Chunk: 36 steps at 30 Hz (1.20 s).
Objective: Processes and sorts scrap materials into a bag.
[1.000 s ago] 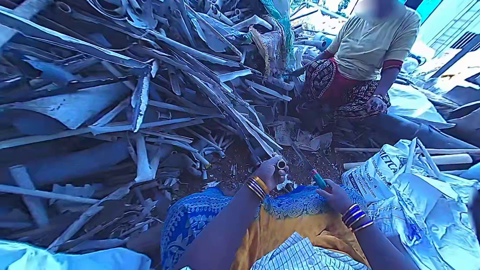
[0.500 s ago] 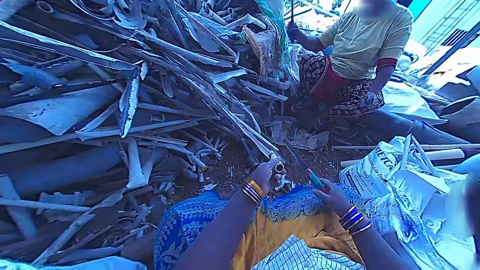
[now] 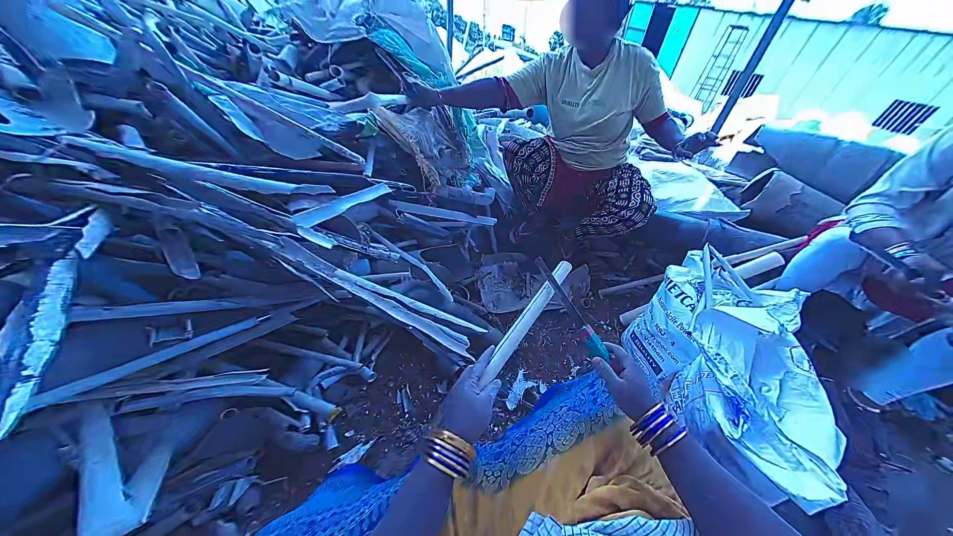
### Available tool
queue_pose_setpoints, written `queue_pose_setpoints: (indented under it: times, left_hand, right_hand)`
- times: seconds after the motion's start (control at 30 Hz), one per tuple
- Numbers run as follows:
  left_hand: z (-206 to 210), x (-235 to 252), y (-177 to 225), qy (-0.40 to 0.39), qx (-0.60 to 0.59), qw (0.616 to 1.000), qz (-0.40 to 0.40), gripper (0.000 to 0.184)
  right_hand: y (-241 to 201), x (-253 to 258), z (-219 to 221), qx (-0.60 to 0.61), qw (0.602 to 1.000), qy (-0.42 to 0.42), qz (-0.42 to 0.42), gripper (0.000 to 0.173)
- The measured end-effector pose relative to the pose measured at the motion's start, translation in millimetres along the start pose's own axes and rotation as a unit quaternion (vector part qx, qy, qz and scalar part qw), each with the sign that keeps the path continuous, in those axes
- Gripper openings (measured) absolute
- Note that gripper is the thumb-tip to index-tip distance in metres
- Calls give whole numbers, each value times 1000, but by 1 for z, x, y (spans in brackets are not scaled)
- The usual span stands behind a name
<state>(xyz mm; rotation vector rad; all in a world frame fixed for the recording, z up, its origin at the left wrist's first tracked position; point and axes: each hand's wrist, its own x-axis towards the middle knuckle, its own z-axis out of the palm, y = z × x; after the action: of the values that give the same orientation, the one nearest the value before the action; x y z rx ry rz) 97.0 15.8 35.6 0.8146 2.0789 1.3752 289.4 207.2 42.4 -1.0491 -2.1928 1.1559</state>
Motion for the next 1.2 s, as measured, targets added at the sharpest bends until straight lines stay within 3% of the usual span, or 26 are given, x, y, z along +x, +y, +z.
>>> queue_pose_setpoints:
  times: [0.27, 0.43, 0.5, 0.6, 0.7, 0.77, 0.83, 0.93, 1.1, 1.2]
  left_hand:
    - [9, -1, -14, 168, 112, 966, 160, 46]
    - [9, 1, -14, 183, 117, 964, 153, 46]
    - [7, 0, -12, 150, 101, 977, 113, 48]
    - [6, -3, -4, 52, -32, 997, -37, 46]
    - [17, -1, -5, 17, -272, 951, -148, 22]
    - [25, -4, -1, -3, -366, 907, -210, 25]
    - [34, -9, -2, -26, -390, 889, -237, 25]
    - [43, -20, -5, -79, -341, 917, -192, 24]
    - [43, -35, -1, -187, -210, 959, -39, 37]
    - [43, -35, -2, -168, -194, 966, 2, 45]
  right_hand:
    - [2, 2, 1, -30, 999, -7, -7, 46]
    - [3, 5, 3, -27, 999, -15, -13, 45]
    - [3, 5, 4, -2, 999, -34, 3, 44]
    - [0, 0, 11, 125, 990, -49, 51, 39]
    - [-6, -3, 33, 230, 967, -18, 107, 47]
    - [-10, -5, 44, 213, 965, -21, 153, 50]
    - [-16, -8, 51, 179, 960, -79, 197, 51]
    - [-19, -17, 65, 173, 949, -174, 199, 42]
    - [-28, -27, 80, 244, 916, -223, 228, 56]
    - [-30, -26, 86, 362, 868, -188, 284, 33]
